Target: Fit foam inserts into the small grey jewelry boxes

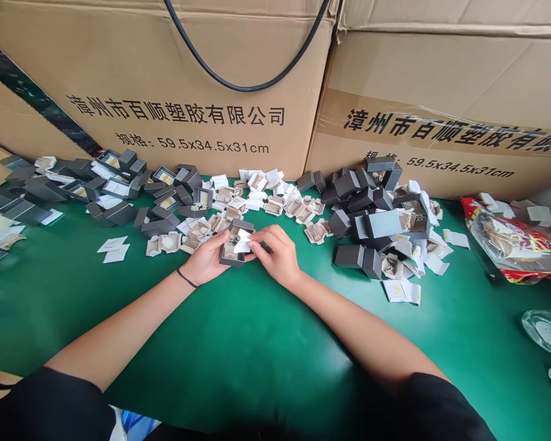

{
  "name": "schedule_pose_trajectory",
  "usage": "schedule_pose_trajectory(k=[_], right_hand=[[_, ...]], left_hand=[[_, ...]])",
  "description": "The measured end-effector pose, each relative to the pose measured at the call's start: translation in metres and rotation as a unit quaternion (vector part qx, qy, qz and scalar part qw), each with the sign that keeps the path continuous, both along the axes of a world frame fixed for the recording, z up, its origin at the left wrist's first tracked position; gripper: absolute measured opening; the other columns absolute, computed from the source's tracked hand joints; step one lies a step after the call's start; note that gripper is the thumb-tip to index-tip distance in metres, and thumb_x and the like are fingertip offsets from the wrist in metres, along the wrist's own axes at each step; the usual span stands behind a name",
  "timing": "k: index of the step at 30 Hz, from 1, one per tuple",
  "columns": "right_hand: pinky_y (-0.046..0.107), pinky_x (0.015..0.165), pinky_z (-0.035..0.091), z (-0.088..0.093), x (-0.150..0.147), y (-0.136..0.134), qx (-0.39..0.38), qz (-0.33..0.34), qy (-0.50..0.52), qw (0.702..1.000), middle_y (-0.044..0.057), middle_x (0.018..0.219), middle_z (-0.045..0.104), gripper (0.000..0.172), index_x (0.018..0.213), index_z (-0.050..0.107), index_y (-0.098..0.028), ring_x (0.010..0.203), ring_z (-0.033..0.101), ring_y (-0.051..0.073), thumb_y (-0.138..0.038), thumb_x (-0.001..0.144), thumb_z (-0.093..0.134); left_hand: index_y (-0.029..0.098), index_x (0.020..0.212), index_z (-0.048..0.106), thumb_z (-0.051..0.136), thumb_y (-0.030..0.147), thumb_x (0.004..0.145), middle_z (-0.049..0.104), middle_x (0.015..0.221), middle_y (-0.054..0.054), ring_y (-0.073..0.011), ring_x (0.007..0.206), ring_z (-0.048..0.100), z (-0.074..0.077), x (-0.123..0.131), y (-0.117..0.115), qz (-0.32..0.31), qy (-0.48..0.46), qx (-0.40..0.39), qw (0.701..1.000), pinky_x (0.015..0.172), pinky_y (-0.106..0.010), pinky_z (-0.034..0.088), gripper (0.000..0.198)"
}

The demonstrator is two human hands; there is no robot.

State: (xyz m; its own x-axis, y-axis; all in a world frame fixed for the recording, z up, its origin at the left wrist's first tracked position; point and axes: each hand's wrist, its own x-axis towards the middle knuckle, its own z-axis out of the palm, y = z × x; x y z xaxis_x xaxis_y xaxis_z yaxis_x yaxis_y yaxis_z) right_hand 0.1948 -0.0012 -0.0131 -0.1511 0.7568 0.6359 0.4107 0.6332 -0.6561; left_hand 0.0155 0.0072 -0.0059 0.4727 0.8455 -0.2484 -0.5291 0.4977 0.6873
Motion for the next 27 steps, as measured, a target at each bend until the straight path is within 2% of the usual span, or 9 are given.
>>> schedule_pose_trajectory(k=[4,10,16,22,27], right_hand=[[0.029,0.069,0.047,-0.006,-0.005,0.000,0.042,-0.005,-0.059,0.997,0.004,0.079,0.063,0.015,0.086,0.063,-0.021,0.076,0.057,0.016,-0.031,0.090,0.052],[0.026,0.060,0.041,-0.013,-0.008,0.000,0.043,-0.047,-0.158,0.985,0.003,0.069,0.059,0.022,0.087,0.063,-0.019,0.070,0.055,0.014,-0.034,0.092,0.048],[0.024,0.056,0.036,-0.012,-0.009,-0.002,0.030,-0.077,-0.182,0.980,0.002,0.066,0.059,0.027,0.088,0.064,-0.019,0.064,0.055,0.012,-0.036,0.093,0.044],[0.025,0.054,0.031,-0.010,-0.010,-0.004,0.005,-0.074,-0.241,0.968,0.004,0.071,0.061,0.032,0.084,0.063,-0.021,0.069,0.056,0.013,-0.038,0.095,0.039],[0.025,0.055,0.031,-0.010,-0.011,-0.001,-0.006,-0.069,-0.265,0.962,0.005,0.075,0.063,0.033,0.087,0.063,-0.021,0.074,0.055,0.014,-0.039,0.096,0.037]], left_hand=[[0.015,0.103,0.062,0.049,0.027,0.089,0.067,0.089,-0.006,-0.0188,0.083,0.063,0.000,0.004,-0.001,-0.017,-0.005,-0.011,1.000,0.077,-0.035,0.052,0.022],[0.015,0.097,0.064,0.051,0.023,0.087,0.066,0.086,-0.005,-0.0132,0.072,0.060,-0.002,0.004,-0.001,0.005,-0.007,-0.017,1.000,0.062,-0.023,0.047,0.018],[0.016,0.108,0.062,0.051,0.022,0.087,0.067,0.093,-0.006,-0.0155,0.080,0.061,0.001,0.006,-0.003,0.010,0.011,0.001,1.000,0.066,-0.024,0.047,0.025],[0.020,0.119,0.058,0.053,0.020,0.085,0.065,0.107,-0.007,-0.0194,0.096,0.060,-0.001,0.009,-0.005,0.035,0.027,0.063,0.997,0.085,-0.033,0.046,0.035],[0.021,0.122,0.056,0.053,0.021,0.085,0.064,0.108,-0.007,-0.0198,0.100,0.059,-0.002,0.010,-0.007,0.021,0.030,0.061,0.997,0.091,-0.034,0.044,0.037]])
